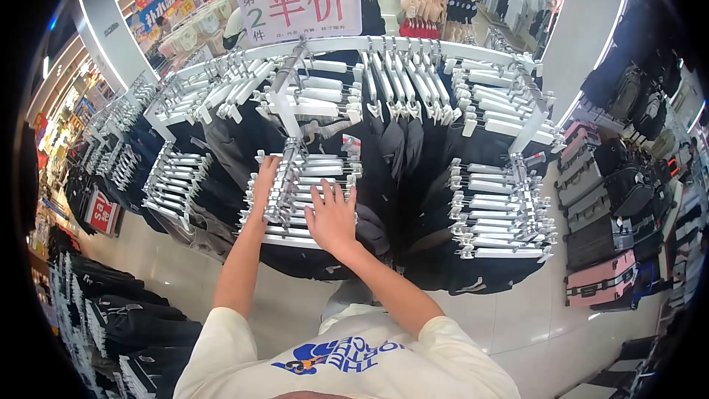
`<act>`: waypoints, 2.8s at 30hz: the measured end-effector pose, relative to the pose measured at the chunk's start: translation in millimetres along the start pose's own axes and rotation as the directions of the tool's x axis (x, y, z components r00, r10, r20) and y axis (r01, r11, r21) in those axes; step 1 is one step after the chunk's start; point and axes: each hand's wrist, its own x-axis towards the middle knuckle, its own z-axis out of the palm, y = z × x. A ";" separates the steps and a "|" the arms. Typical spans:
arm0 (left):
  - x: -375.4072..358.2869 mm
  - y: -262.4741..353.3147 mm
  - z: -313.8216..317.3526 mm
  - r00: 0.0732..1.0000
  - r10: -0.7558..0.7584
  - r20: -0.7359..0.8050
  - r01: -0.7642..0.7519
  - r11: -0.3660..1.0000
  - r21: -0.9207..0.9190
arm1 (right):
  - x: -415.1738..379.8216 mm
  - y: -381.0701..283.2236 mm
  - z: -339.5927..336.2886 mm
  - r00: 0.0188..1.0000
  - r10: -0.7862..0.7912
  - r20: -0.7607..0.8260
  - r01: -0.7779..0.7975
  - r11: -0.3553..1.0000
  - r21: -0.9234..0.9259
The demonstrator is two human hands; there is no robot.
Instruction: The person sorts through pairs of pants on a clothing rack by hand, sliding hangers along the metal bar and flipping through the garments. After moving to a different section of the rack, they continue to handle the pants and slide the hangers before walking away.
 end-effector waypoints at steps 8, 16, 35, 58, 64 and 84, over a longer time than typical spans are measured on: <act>-3.0 -8.4 4.4 0.999 0.041 -0.025 -0.042 0.999 -0.022 | 0.7 -1.0 -3.0 1.000 -0.008 0.009 0.008 1.000 -0.019; -2.3 5.8 -3.9 1.000 -0.012 0.000 0.012 1.000 0.013 | -0.1 1.4 -1.9 1.000 -0.013 -0.013 0.013 0.999 0.034; -0.9 5.3 -4.9 1.000 0.010 -0.004 -0.010 0.999 -0.032 | 2.3 1.7 -2.2 1.000 -0.009 0.006 0.009 1.000 0.003; 4.3 -63.1 32.0 0.971 -0.201 0.130 0.239 0.849 -0.472 | -2.4 -1.3 -8.8 0.999 0.048 -0.006 -0.047 0.997 0.054; 2.2 0.4 -63.9 0.897 -0.442 -0.007 0.302 0.624 -0.721 | -5.6 -1.5 0.3 0.999 0.049 -0.013 -0.049 0.999 0.018; -77.2 322.1 -11.3 0.780 0.595 0.193 -0.284 0.611 -0.739 | -179.9 68.0 -94.0 0.935 0.179 -0.307 -0.075 0.944 0.322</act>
